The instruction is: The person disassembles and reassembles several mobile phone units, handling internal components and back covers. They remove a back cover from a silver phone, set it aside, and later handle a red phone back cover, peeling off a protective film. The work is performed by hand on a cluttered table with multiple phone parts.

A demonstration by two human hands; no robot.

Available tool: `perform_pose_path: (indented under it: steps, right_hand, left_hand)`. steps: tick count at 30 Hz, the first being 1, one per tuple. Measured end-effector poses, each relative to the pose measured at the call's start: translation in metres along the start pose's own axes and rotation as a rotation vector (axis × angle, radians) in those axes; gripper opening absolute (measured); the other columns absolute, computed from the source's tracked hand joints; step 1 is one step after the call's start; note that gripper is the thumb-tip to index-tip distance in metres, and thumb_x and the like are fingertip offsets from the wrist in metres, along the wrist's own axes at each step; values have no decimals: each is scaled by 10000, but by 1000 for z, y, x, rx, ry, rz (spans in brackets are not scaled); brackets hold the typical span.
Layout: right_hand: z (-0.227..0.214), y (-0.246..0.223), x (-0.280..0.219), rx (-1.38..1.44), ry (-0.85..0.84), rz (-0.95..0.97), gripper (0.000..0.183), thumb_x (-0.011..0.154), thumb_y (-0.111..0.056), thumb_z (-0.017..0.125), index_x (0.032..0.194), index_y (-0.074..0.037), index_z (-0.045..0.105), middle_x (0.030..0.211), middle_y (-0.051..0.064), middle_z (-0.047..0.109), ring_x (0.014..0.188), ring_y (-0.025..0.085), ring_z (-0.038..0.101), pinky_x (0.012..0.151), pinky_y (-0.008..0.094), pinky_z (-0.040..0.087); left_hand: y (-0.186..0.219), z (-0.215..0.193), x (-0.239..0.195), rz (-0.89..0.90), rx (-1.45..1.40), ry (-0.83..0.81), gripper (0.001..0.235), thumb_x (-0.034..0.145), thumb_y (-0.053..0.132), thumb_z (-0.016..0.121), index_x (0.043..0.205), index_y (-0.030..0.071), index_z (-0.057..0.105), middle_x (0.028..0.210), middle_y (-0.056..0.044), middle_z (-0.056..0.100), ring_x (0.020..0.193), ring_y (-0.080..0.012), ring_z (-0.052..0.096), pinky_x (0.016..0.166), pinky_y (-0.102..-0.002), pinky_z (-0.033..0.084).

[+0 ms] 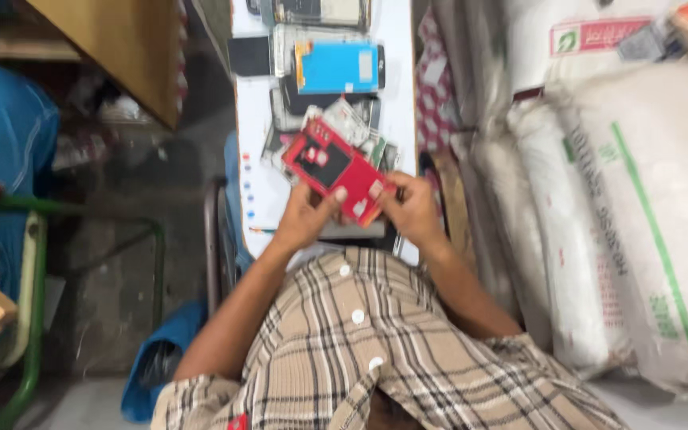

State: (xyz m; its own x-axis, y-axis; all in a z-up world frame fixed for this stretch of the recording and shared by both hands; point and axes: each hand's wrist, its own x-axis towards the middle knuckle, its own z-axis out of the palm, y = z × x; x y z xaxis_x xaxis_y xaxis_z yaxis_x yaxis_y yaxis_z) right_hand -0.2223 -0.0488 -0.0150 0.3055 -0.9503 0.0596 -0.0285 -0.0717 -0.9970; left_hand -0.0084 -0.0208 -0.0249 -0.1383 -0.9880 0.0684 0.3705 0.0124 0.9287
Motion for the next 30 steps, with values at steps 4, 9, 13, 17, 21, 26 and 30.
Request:
perform_pose_path:
  steps: [4, 9, 13, 17, 21, 26, 30]
  right_hand:
    - [3, 16, -8, -292, 114, -185, 197, 922, -114, 790, 1015, 56, 756, 901, 76, 714, 758, 79, 647, 644, 218, 508]
    - [1, 18, 5, -131, 126, -80, 186, 937, -115, 772, 1034, 41, 747, 935, 60, 748, 808, 68, 712, 689, 203, 568]
    - [8, 10, 0, -198, 147, -110, 189, 914, -93, 771, 1030, 55, 749, 959, 76, 727, 768, 67, 675, 617, 205, 525]
    - [7, -1, 0, -286, 172, -133, 182, 914, -86, 772, 1029, 55, 762, 954, 84, 733, 762, 69, 661, 617, 206, 518]
    - [7, -5, -1, -221, 144, -153, 165, 932, -78, 756, 1040, 47, 751, 982, 75, 729, 817, 58, 671, 664, 194, 542]
    - [6, -8, 2, -225, 152, -97, 157, 921, -65, 758, 1034, 44, 755, 971, 67, 721, 784, 59, 657, 634, 199, 520]
    - [8, -6, 1, -262, 158, -111, 152, 922, -34, 780, 1040, 60, 764, 970, 81, 712, 771, 73, 610, 631, 211, 479]
  left_hand:
    - [-30, -1, -6, -78, 41, 55, 187, 1003, 197, 661, 1032, 14, 684, 804, -44, 734, 633, -93, 676, 587, -237, 554]
    - [-48, -9, -2, -45, 93, 87, 183, 1009, 187, 648, 1006, 10, 694, 793, -40, 735, 640, -89, 671, 588, -235, 536]
    - [-48, -11, -4, -61, 129, 74, 183, 1007, 186, 648, 1006, 8, 688, 796, -43, 732, 640, -90, 668, 589, -237, 540]
    - [-33, -7, 3, -82, 131, 56, 195, 1004, 186, 638, 1003, -4, 681, 781, -52, 725, 627, -103, 678, 579, -256, 573]
    - [-18, -2, 0, -45, 150, 36, 191, 1002, 181, 628, 1046, -3, 657, 807, -59, 726, 643, -104, 689, 585, -259, 580]
    - [-8, 2, -1, -55, 174, 58, 180, 987, 174, 637, 1057, 8, 644, 839, -59, 727, 654, -99, 694, 587, -255, 584]
    - [-8, 0, -4, -24, 157, 34, 190, 1002, 169, 644, 1076, -3, 672, 868, -53, 733, 690, -88, 683, 616, -240, 570]
